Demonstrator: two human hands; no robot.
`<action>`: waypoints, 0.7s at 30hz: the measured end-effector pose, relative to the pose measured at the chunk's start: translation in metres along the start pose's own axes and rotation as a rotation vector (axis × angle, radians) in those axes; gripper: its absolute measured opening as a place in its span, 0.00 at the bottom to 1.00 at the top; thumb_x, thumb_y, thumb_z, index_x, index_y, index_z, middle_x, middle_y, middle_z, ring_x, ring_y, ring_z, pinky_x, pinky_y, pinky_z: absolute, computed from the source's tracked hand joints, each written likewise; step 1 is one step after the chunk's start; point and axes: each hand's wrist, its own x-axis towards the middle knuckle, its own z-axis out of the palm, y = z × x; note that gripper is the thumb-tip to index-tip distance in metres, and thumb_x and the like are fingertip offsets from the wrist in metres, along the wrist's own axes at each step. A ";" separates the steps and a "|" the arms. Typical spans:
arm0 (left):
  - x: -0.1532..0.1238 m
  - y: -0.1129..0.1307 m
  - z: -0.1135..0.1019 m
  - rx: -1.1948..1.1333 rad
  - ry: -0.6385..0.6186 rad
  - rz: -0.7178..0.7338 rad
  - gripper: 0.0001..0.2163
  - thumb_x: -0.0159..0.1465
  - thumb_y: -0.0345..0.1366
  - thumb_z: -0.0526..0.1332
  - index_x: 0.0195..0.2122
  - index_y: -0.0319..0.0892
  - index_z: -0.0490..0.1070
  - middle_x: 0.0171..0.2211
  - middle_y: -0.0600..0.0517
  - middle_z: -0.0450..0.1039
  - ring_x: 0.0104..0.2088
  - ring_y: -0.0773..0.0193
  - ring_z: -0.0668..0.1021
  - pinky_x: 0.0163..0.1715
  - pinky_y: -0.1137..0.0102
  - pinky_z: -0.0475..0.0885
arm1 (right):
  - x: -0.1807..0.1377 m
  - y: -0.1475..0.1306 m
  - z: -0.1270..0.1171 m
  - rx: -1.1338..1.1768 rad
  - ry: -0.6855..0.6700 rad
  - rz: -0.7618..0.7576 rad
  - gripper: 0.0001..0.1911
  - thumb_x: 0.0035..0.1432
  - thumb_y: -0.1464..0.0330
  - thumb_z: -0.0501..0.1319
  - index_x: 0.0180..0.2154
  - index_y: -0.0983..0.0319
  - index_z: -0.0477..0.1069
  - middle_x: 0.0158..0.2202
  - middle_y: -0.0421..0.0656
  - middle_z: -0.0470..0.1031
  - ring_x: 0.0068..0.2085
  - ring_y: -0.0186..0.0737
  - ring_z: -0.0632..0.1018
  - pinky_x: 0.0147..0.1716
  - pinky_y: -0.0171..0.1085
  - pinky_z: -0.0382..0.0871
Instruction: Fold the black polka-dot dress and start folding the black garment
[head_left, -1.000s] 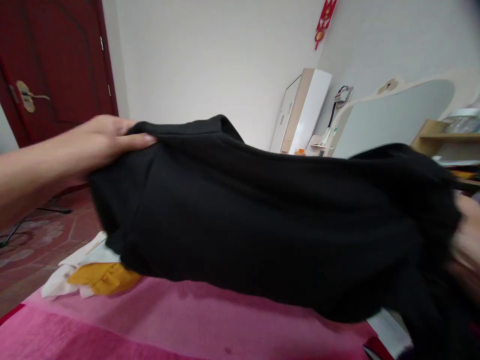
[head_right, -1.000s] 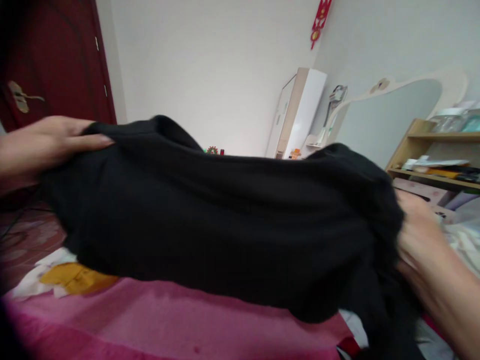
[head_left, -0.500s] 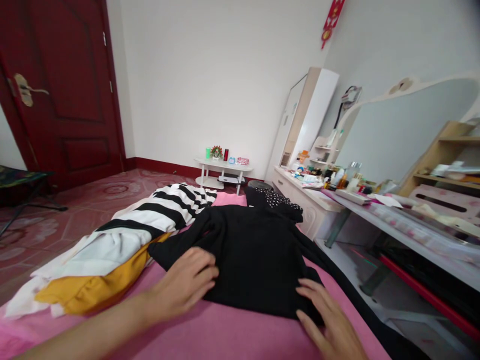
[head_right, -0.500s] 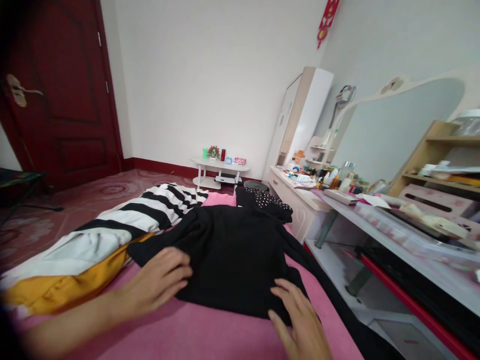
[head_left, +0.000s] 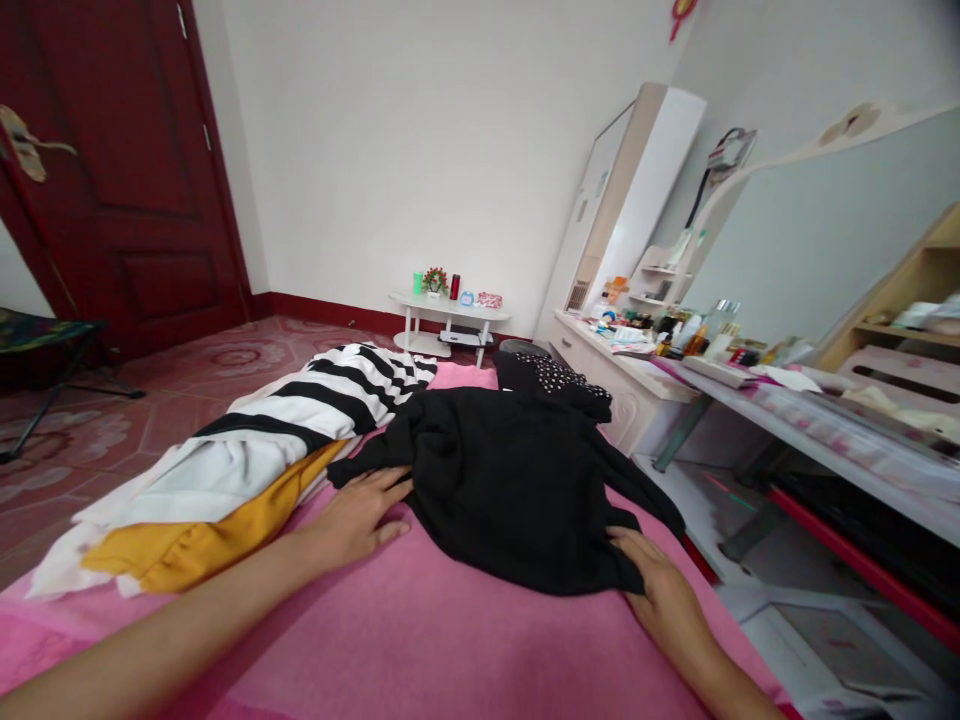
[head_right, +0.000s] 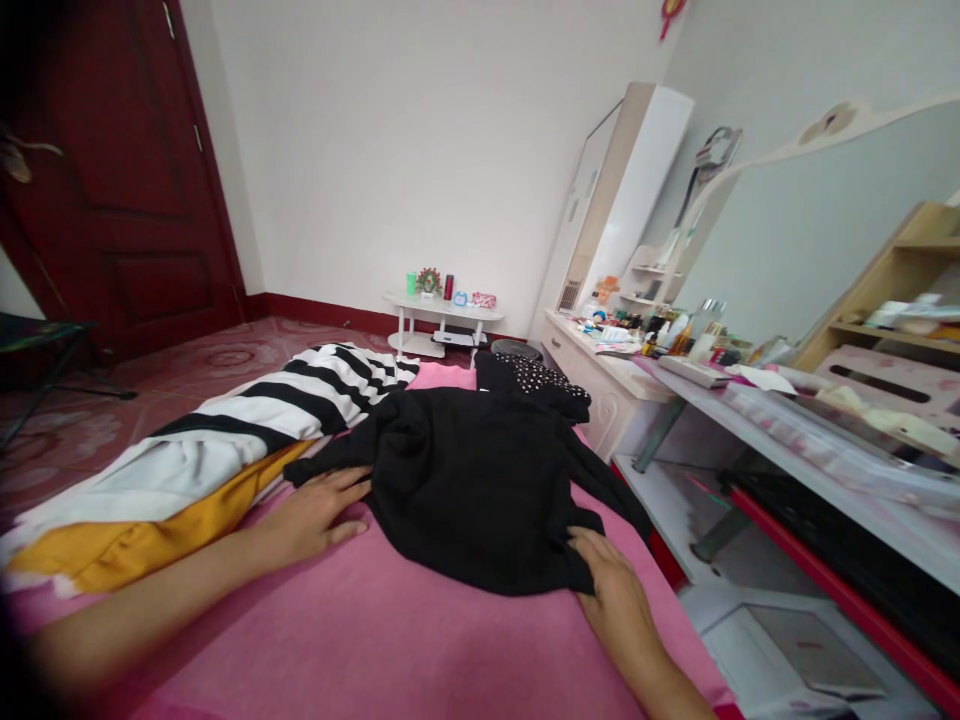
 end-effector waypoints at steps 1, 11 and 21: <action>0.010 0.001 0.003 -0.008 -0.005 -0.001 0.24 0.60 0.39 0.58 0.59 0.46 0.63 0.60 0.45 0.62 0.58 0.53 0.66 0.57 0.58 0.62 | 0.008 -0.003 -0.003 0.037 0.001 0.034 0.15 0.53 0.67 0.57 0.42 0.61 0.74 0.47 0.49 0.75 0.50 0.52 0.74 0.51 0.50 0.67; 0.037 -0.015 -0.060 -0.477 -0.118 -0.076 0.12 0.64 0.37 0.51 0.40 0.43 0.73 0.36 0.53 0.75 0.38 0.61 0.76 0.40 0.69 0.69 | 0.013 -0.047 -0.059 0.958 -0.204 0.519 0.20 0.55 0.52 0.58 0.40 0.59 0.75 0.34 0.45 0.80 0.38 0.48 0.80 0.41 0.44 0.73; 0.020 0.000 -0.081 -0.437 -0.108 -0.062 0.15 0.61 0.48 0.57 0.42 0.45 0.74 0.41 0.52 0.76 0.43 0.60 0.75 0.46 0.68 0.68 | 0.009 0.122 -0.044 0.267 0.334 0.779 0.22 0.45 0.67 0.61 0.44 0.66 0.71 0.42 0.51 0.77 0.33 0.42 0.78 0.25 0.34 0.70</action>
